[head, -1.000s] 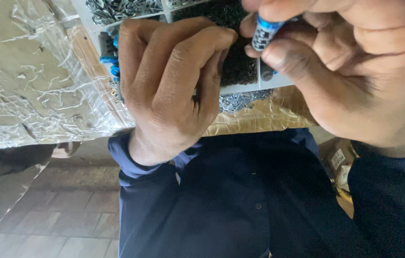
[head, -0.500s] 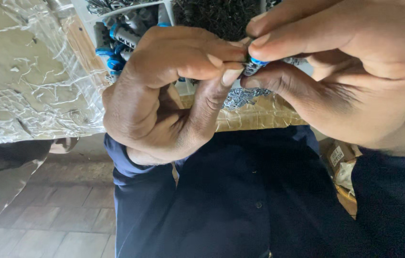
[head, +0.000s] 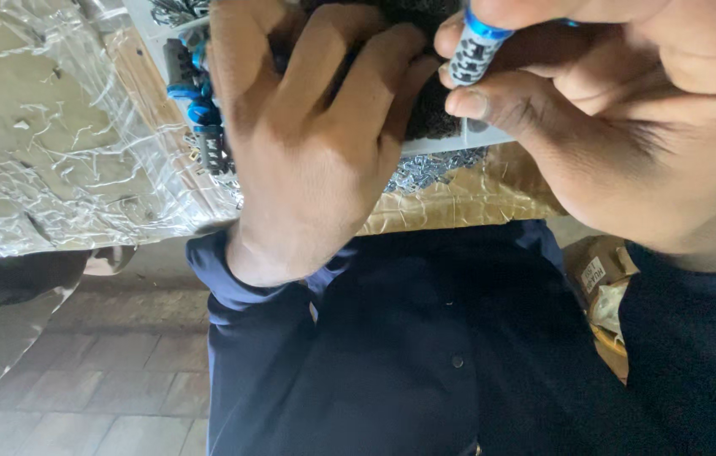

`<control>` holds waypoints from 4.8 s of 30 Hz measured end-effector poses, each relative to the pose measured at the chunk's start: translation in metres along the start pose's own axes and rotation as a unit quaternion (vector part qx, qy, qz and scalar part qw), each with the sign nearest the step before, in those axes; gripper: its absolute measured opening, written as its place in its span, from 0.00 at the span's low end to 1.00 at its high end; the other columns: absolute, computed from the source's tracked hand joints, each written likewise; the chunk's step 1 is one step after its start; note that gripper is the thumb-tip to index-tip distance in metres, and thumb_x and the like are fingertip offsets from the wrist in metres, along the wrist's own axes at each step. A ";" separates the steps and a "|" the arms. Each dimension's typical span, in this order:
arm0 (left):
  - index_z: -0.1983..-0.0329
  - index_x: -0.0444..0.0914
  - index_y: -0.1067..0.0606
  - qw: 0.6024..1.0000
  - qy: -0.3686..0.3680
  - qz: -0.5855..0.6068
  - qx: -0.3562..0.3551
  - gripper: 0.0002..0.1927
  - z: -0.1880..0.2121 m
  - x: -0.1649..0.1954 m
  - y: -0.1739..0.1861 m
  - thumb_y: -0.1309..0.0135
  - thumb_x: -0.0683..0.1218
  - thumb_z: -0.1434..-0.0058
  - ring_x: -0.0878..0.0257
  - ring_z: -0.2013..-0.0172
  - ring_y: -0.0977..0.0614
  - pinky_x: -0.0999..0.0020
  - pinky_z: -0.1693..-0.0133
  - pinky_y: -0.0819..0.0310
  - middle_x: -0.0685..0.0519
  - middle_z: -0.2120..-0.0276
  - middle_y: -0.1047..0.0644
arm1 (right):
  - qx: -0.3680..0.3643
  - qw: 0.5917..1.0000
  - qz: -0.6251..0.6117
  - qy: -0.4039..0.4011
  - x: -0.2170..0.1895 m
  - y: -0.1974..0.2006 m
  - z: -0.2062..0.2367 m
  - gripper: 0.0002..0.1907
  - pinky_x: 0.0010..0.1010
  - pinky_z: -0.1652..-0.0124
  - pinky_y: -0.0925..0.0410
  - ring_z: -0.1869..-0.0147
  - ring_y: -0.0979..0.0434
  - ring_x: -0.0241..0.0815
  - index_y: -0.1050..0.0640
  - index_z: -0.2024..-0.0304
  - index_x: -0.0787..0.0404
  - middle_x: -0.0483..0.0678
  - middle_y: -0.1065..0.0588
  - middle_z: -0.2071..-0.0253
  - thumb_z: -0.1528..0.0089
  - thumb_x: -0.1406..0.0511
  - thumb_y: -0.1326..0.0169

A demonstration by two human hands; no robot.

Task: The person sits at a table with trays of small metal pieces and blue-capped plastic bodies. They repeatedly pick a small metal part, insert and press it into a plastic body by hand, then place the finished assembly into the tray, working through the components one at a time.

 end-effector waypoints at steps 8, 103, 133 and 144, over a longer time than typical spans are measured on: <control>0.50 0.37 0.22 0.987 0.027 0.156 0.015 0.11 0.010 -0.008 0.002 0.33 0.38 0.32 0.56 0.54 0.27 0.62 0.54 0.31 0.52 0.54 0.23 | -0.013 1.000 -0.022 -0.018 -0.005 0.001 -0.006 0.18 0.38 0.42 0.21 0.42 0.20 0.53 0.34 0.44 0.76 0.64 0.25 0.49 0.35 0.80 0.44; 0.48 0.32 0.31 0.929 0.027 0.363 0.062 0.19 0.021 -0.010 -0.001 0.33 0.28 0.30 0.60 0.53 0.14 0.73 0.55 0.17 0.41 0.53 0.19 | -0.018 0.999 -0.045 -0.009 0.003 -0.004 0.002 0.17 0.42 0.35 0.24 0.38 0.23 0.56 0.29 0.49 0.76 0.65 0.26 0.47 0.39 0.80 0.41; 0.52 0.32 0.30 0.911 0.006 0.405 0.075 0.17 0.020 -0.012 -0.008 0.32 0.34 0.33 0.57 0.60 0.14 0.69 0.60 0.17 0.41 0.59 0.20 | -0.016 0.995 -0.027 0.100 0.008 -0.008 -0.005 0.17 0.37 0.51 0.21 0.50 0.20 0.54 0.30 0.54 0.79 0.68 0.27 0.55 0.43 0.80 0.39; 0.54 0.40 0.18 1.000 0.008 0.006 -0.010 0.10 0.009 -0.001 -0.003 0.28 0.44 0.33 0.55 0.50 0.27 0.55 0.48 0.31 0.54 0.54 0.22 | 0.030 0.998 -0.019 -0.046 -0.003 -0.010 0.013 0.08 0.35 0.47 0.19 0.47 0.18 0.52 0.26 0.49 0.80 0.67 0.23 0.48 0.30 0.81 0.47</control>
Point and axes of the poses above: each hand's wrist, its own z-axis away from the middle knuckle, its own y-axis out of the back of the hand, x = y × z, the point moved 2 cm from there along -z, towards the middle knuckle
